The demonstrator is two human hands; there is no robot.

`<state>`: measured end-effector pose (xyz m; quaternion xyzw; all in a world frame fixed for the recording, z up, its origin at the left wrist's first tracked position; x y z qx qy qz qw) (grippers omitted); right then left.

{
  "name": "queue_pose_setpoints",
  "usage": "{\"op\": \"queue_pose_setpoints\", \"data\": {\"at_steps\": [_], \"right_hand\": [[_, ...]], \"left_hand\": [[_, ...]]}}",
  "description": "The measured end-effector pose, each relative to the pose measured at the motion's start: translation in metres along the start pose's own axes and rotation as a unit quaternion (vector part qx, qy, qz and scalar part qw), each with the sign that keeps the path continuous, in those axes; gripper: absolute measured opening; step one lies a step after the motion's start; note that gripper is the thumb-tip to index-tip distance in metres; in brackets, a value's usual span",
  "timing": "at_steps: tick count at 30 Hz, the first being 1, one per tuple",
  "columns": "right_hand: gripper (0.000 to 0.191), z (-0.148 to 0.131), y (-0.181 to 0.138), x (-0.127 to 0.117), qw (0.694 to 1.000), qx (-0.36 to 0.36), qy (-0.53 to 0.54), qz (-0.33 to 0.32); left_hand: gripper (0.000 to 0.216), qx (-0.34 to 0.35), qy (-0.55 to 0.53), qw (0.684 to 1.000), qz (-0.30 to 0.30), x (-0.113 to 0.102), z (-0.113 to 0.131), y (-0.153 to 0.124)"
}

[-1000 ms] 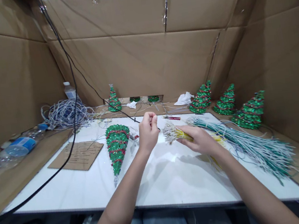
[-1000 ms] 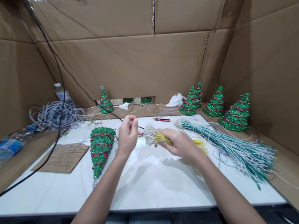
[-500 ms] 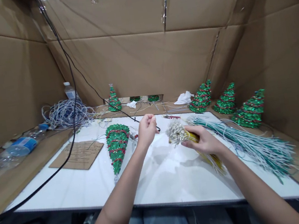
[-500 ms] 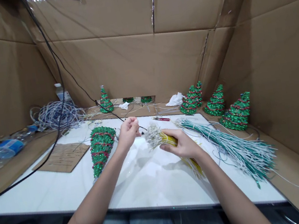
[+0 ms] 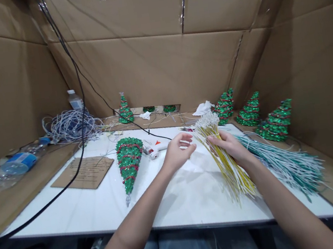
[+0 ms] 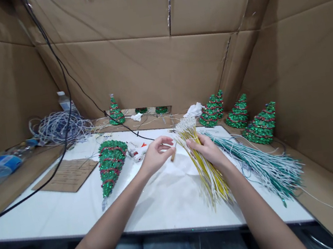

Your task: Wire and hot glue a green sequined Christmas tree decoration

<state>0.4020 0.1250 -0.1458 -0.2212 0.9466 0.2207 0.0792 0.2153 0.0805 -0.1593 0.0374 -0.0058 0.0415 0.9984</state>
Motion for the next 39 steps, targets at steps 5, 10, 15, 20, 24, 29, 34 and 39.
{"op": "queue_pose_setpoints", "data": {"at_steps": [5,10,15,20,24,29,34,39], "right_hand": [[0.031,0.004,0.0,0.002,0.997,0.066,0.034,0.002],[0.031,0.01,0.003,-0.004,0.993,0.121,0.0,0.004],[0.034,0.017,0.011,-0.01,0.986,0.147,-0.069,-0.038],[0.033,0.03,0.04,-0.021,0.967,0.128,-0.194,-0.107],[0.033,0.049,0.061,-0.026,0.929,0.107,-0.331,-0.125],[0.033,0.066,0.065,-0.03,0.875,0.108,-0.453,-0.136],[0.031,0.057,0.076,-0.035,0.836,0.125,-0.516,-0.139],[0.031,0.051,0.097,-0.024,0.827,0.123,-0.537,-0.112]], "left_hand": [[0.043,-0.078,-0.016,0.996,-0.041,0.011,-0.011,-0.002],[0.047,-0.13,-0.02,0.99,-0.052,0.015,-0.017,-0.004],[0.045,-0.169,-0.034,0.984,-0.053,0.019,-0.024,-0.002],[0.045,-0.179,-0.033,0.982,-0.043,0.019,-0.026,-0.001],[0.04,-0.161,-0.026,0.986,-0.034,0.016,-0.025,-0.001],[0.036,-0.132,-0.009,0.991,-0.027,0.013,-0.029,-0.001],[0.033,-0.111,0.0,0.993,-0.026,0.014,-0.031,0.0],[0.026,-0.098,0.017,0.995,-0.023,0.015,-0.032,-0.001]]}}
Point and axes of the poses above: each hand's wrist, its own y-axis towards the middle knuckle, its own x-axis out of the palm, z = x × y, the point moved 1 cm from there along y, towards the middle knuckle, and after that the axes turned 11 degrees about -x, right-handed, at the moved point
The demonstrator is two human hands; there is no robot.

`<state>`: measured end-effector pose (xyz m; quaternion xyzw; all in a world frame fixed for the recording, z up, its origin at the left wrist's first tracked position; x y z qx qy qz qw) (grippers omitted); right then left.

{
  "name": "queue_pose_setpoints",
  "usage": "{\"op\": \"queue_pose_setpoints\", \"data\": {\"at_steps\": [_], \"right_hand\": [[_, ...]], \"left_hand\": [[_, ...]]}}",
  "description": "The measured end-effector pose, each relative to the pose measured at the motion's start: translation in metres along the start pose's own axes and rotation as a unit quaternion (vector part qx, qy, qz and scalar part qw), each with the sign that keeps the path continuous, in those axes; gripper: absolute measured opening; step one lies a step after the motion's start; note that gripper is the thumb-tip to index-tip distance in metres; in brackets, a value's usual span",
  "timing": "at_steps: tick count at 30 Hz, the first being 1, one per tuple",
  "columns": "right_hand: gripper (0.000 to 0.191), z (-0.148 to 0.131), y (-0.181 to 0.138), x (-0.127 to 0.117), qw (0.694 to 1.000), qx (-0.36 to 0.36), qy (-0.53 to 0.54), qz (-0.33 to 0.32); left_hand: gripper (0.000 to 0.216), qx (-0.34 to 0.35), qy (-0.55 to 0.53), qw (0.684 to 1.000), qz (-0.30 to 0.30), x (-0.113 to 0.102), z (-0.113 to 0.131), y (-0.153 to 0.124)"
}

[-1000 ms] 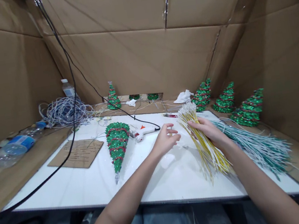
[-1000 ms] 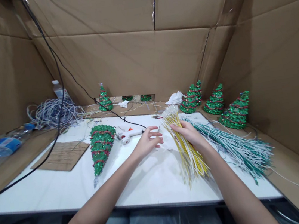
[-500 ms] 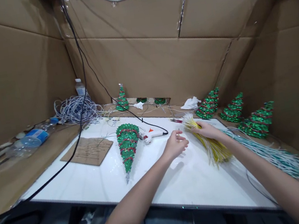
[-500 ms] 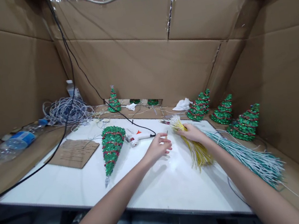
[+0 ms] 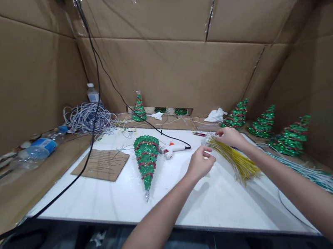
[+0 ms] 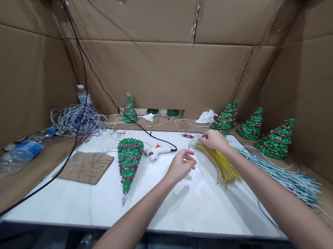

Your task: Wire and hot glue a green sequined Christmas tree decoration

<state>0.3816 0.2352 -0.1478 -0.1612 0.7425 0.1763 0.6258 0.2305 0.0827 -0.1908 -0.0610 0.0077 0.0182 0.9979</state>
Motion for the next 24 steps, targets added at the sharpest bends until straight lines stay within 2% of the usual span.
{"op": "queue_pose_setpoints", "data": {"at_steps": [7,14,19,24], "right_hand": [[0.032,-0.013,0.013,0.001,0.997,0.011,0.062,0.034],[0.035,-0.009,0.016,-0.026,0.973,0.005,0.193,0.123],[0.034,-0.024,0.017,-0.059,0.919,-0.031,0.281,0.276],[0.036,-0.058,-0.002,-0.099,0.827,-0.105,0.311,0.455]], "left_hand": [[0.024,0.018,0.017,1.0,0.005,0.001,-0.001,-0.002],[0.022,0.041,0.023,0.999,0.008,-0.002,0.003,-0.002],[0.019,0.061,0.042,0.997,0.0,-0.003,0.002,-0.003],[0.017,0.117,0.068,0.991,-0.01,-0.003,0.006,-0.009]]}}
Point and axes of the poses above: each hand's wrist, its own y-axis towards the middle knuckle, its own x-axis out of the palm, z = x × y, the point moved 1 cm from there along y, towards the middle knuckle, and after that the axes turned 11 degrees about -x, right-handed, at the moved point
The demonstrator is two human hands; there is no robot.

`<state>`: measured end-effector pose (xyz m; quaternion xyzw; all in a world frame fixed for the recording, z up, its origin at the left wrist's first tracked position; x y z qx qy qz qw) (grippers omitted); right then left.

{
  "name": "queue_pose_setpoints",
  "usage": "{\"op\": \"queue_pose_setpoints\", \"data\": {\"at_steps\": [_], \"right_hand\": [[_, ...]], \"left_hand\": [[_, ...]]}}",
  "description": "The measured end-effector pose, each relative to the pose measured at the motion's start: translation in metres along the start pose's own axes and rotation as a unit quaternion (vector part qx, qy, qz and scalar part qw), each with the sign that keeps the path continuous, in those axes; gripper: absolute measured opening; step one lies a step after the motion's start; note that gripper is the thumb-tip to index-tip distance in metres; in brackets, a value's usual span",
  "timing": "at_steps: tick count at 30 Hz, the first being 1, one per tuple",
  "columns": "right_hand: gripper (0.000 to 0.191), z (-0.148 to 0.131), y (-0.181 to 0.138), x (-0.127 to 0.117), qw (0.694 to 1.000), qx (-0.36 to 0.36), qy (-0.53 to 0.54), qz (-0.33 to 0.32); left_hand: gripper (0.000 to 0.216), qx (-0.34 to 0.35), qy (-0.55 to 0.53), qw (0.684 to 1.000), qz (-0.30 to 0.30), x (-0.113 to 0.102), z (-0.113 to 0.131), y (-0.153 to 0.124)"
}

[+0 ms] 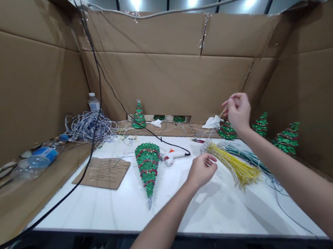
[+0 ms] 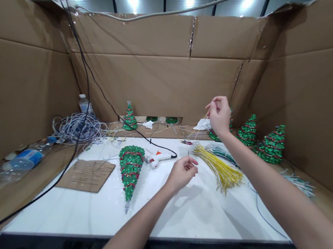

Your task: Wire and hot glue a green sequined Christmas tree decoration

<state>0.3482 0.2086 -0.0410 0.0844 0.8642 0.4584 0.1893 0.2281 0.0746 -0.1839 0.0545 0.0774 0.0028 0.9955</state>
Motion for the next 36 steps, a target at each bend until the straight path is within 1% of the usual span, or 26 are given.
{"op": "queue_pose_setpoints", "data": {"at_steps": [2,5,7,8,10,12,14,15,16,18,19,21,22,24,27,29,32,34,36], "right_hand": [[0.033,-0.023,-0.001,-0.002,0.998,-0.04,0.022,0.036],[0.024,-0.055,-0.015,0.002,0.995,-0.076,0.059,0.036],[0.022,-0.072,-0.03,0.007,0.992,-0.086,0.085,0.033],[0.021,-0.079,-0.039,0.01,0.991,-0.088,0.099,0.033],[0.019,-0.091,-0.057,0.016,0.988,-0.085,0.124,0.041],[0.019,-0.099,-0.074,0.023,0.985,-0.076,0.147,0.049],[0.019,-0.106,-0.087,0.033,0.983,-0.065,0.165,0.055],[0.019,-0.109,-0.092,0.038,0.981,-0.06,0.174,0.056],[0.019,-0.114,-0.095,0.044,0.98,-0.056,0.183,0.054],[0.019,-0.123,-0.1,0.057,0.977,-0.048,0.203,0.047],[0.019,-0.128,-0.101,0.062,0.975,-0.045,0.213,0.044],[0.019,-0.139,-0.102,0.072,0.971,-0.04,0.23,0.042],[0.019,-0.143,-0.102,0.075,0.97,-0.037,0.237,0.043],[0.02,-0.149,-0.103,0.08,0.968,-0.028,0.247,0.047],[0.022,-0.145,-0.106,0.084,0.966,-0.006,0.255,0.042],[0.024,-0.137,-0.111,0.088,0.965,0.011,0.261,0.015],[0.027,-0.125,-0.122,0.1,0.96,0.03,0.272,-0.063],[0.027,-0.12,-0.131,0.109,0.952,0.037,0.279,-0.121],[0.025,-0.118,-0.139,0.115,0.945,0.041,0.281,-0.162]], "left_hand": [[0.016,0.033,0.008,0.999,-0.003,-0.002,0.009,-0.004],[0.015,0.086,0.018,0.996,-0.007,-0.014,0.031,-0.017],[0.015,0.163,0.045,0.986,-0.009,-0.031,0.052,-0.032],[0.015,0.183,0.05,0.982,-0.008,-0.043,0.063,-0.04],[0.014,0.176,0.055,0.983,0.006,-0.072,0.08,-0.055],[0.013,0.175,0.047,0.982,0.057,-0.108,0.09,-0.063],[0.011,0.185,0.042,0.973,0.128,-0.144,0.092,-0.061],[0.012,0.181,0.043,0.971,0.149,-0.159,0.09,-0.056],[0.014,0.177,0.046,0.97,0.163,-0.172,0.086,-0.05],[0.024,0.161,0.065,0.973,0.153,-0.188,0.077,-0.038],[0.03,0.153,0.074,0.976,0.133,-0.192,0.073,-0.033],[0.04,0.151,0.102,0.982,0.052,-0.191,0.066,-0.026],[0.041,0.152,0.106,0.983,0.015,-0.188,0.063,-0.025],[0.04,0.143,0.096,0.985,-0.026,-0.184,0.057,-0.023],[0.038,0.124,0.094,0.988,-0.007,-0.185,0.049,-0.022],[0.038,0.126,0.1,0.987,0.016,-0.189,0.044,-0.021],[0.033,0.159,0.146,0.976,0.036,-0.193,0.039,-0.022],[0.03,0.188,0.194,0.962,0.044,-0.193,0.036,-0.024],[0.028,0.208,0.247,0.945,0.055,-0.193,0.033,-0.026]]}}
Point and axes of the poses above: each hand's wrist, its own y-axis towards the middle knuckle, its own x-axis out of the palm, z = x × y, the point moved 1 cm from there along y, towards the middle knuckle, and after that the axes turned 11 degrees about -x, right-handed, at the moved point
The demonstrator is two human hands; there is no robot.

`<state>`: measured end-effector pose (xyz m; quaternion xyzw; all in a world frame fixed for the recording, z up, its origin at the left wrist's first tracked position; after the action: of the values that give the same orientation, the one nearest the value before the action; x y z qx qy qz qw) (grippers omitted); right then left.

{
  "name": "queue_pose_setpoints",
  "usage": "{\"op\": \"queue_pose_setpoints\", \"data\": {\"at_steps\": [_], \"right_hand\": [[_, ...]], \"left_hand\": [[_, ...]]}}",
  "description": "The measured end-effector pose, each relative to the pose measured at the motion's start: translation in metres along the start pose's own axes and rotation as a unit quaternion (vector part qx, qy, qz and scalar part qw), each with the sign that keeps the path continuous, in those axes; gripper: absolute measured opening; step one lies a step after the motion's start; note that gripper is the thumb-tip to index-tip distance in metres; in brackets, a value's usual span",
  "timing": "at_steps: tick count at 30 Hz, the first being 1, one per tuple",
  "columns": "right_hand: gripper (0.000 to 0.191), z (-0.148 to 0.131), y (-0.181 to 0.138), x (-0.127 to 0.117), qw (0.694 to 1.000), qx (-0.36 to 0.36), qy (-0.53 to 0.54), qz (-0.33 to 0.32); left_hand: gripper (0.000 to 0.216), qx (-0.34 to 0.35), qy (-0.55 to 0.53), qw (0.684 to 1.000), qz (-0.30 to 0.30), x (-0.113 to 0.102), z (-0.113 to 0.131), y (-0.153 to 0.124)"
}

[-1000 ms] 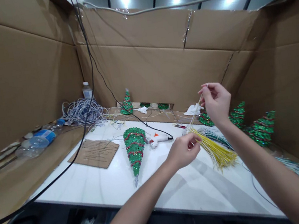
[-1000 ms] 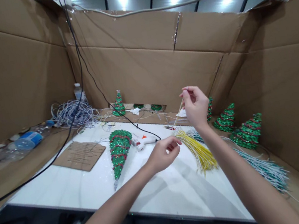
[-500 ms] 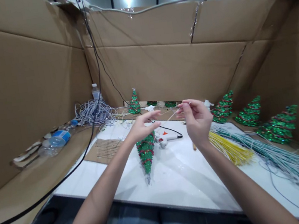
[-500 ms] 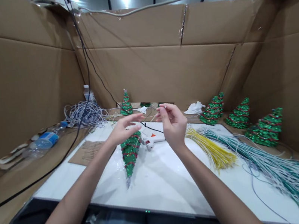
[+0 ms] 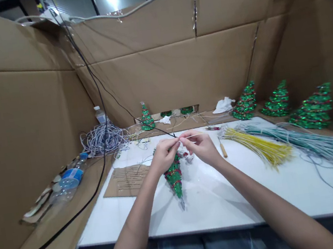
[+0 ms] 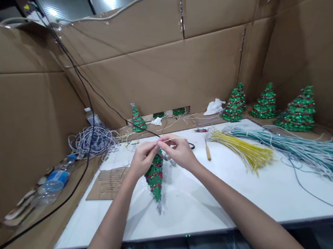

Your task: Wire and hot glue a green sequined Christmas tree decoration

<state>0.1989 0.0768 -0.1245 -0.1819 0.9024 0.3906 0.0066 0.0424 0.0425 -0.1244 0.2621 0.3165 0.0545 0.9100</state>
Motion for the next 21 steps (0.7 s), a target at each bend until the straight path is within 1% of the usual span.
{"op": "queue_pose_setpoints", "data": {"at_steps": [3,6,10,12,17,21], "right_hand": [[0.024,0.005,-0.007,0.004,1.0,0.017,0.002,-0.02],[0.025,0.007,-0.01,0.0,0.999,0.033,0.001,-0.013],[0.027,0.011,-0.01,-0.006,0.999,0.053,-0.004,-0.005],[0.028,0.015,-0.01,-0.007,0.998,0.067,-0.009,-0.015],[0.03,0.026,-0.014,-0.004,0.993,0.091,-0.023,-0.066],[0.032,0.03,-0.017,-0.003,0.991,0.095,-0.035,-0.085]], "left_hand": [[0.024,0.014,0.056,0.998,0.024,-0.003,-0.005,-0.002],[0.019,0.022,0.065,0.995,0.066,-0.012,-0.012,-0.002],[0.018,0.011,0.067,0.994,0.087,-0.02,-0.018,-0.002],[0.019,0.011,0.073,0.994,0.086,-0.017,-0.018,-0.003],[0.016,0.019,0.106,0.992,0.062,0.001,-0.015,-0.007],[0.017,0.01,0.135,0.987,0.083,0.008,-0.017,-0.012]]}}
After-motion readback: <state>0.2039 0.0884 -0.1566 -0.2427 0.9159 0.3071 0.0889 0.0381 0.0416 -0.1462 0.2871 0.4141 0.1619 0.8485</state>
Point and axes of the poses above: each hand's wrist, its own y-axis towards the middle knuckle, its own x-axis out of the palm, z = x × y, the point moved 1 cm from there along y, towards the middle knuckle, and after that the axes turned 11 degrees about -x, right-handed, at the moved point
